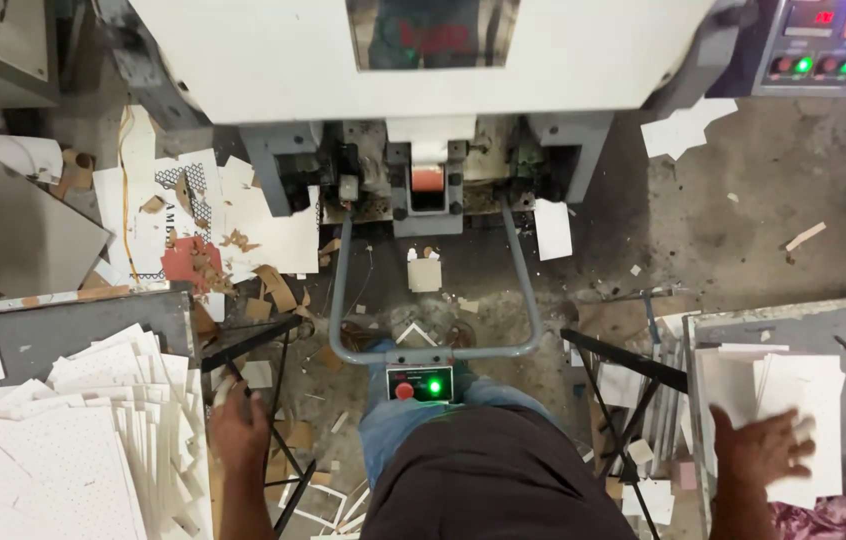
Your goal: Operating an industrial printing or paper processing machine by feeding paper and pressing buttons.
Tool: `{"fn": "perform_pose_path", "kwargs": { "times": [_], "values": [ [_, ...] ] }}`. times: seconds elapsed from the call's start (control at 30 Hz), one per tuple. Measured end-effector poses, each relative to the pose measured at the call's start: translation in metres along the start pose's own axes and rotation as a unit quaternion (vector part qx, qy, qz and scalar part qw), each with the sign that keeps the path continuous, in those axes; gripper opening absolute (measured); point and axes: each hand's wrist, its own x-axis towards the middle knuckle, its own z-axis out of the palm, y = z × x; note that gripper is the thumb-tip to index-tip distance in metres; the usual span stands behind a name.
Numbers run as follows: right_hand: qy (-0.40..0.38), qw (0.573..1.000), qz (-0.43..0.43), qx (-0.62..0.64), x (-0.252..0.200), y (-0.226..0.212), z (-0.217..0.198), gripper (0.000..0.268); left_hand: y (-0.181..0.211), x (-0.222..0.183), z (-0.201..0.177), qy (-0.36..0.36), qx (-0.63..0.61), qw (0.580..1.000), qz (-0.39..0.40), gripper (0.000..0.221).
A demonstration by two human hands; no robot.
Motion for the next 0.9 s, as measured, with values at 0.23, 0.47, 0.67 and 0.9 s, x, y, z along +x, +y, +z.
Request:
{"fn": "perform_pose_path", "kwargs": {
  "times": [0.23,0.47,0.67,0.9],
  "values": [
    [-0.017,0.978,0.023,-0.207,0.0,0.076,0.051,0.033,0.055,0.023,0.02,-0.02,-0.082,0.983,0.166,0.032],
    [-0.036,0.975,0.069,-0.21,-0.013,0.052,0.008,0.031,0.095,0.023,0.018,-0.075,-0.111,0.982,0.136,0.034],
    [0.108,0.991,-0.075,0.036,-0.026,0.071,0.027,0.034,0.121,0.032,0.021,-0.102,-0.139,0.967,0.188,0.033],
    [0.202,0.97,-0.09,-0.104,-0.021,0.108,-0.006,0.023,0.262,0.09,-0.021,-0.342,-0.139,0.894,0.255,0.039]
  ]
}}
